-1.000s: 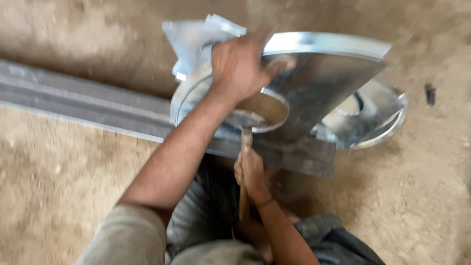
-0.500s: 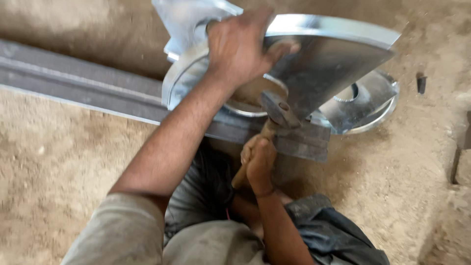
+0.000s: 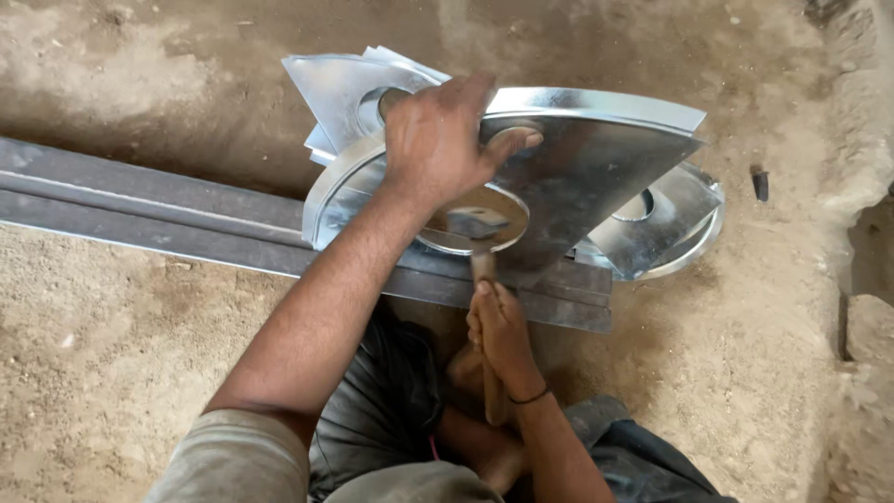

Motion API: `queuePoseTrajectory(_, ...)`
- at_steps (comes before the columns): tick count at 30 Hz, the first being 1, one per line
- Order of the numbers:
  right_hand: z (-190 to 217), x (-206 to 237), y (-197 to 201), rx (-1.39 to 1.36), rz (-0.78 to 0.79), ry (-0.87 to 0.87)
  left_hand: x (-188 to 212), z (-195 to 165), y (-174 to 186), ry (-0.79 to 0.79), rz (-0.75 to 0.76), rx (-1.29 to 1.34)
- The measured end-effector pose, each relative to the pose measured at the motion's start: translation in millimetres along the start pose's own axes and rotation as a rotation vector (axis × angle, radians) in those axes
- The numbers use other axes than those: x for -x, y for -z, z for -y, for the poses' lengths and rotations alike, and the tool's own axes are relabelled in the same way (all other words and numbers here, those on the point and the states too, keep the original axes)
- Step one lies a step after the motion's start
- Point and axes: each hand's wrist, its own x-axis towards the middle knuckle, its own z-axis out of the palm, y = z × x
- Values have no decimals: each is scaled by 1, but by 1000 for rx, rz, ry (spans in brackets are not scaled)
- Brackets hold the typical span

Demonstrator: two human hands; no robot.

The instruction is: The person sits on the ground and hammers the cut edge around the circular hole of curved sheet metal pieces, working one piece at a time over a steel channel bar, then sets finished pieces aside and picks up the next piece.

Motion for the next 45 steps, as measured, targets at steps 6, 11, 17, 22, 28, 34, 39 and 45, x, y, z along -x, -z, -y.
queuePoseTrajectory(6,12,2,8,72,4,19,1,1,-1,-5,-62,-111)
queuePoseTrajectory(11,20,3,18,148,-25,159,1,1,-2,-15,-30,-12)
queuePoseTrajectory(17,22,8,29,600,-20,200,0,1,1,-7,-33,7)
queuePoseTrajectory(22,12,19,33,439,-70,216,-1,-1,6,28,60,35)
queuePoseTrajectory(28,-14,40,30,439,-10,-99,1,-7,15,-43,-61,63)
queuePoseTrajectory(34,-55,70,24,120,99,-171,10,-17,26,-25,-31,65)
queuePoseTrajectory(39,-80,84,25,656,35,26,25,-26,35,-54,-117,123)
queuePoseTrajectory(45,-89,77,45,600,37,93,51,-33,44,133,-50,301)
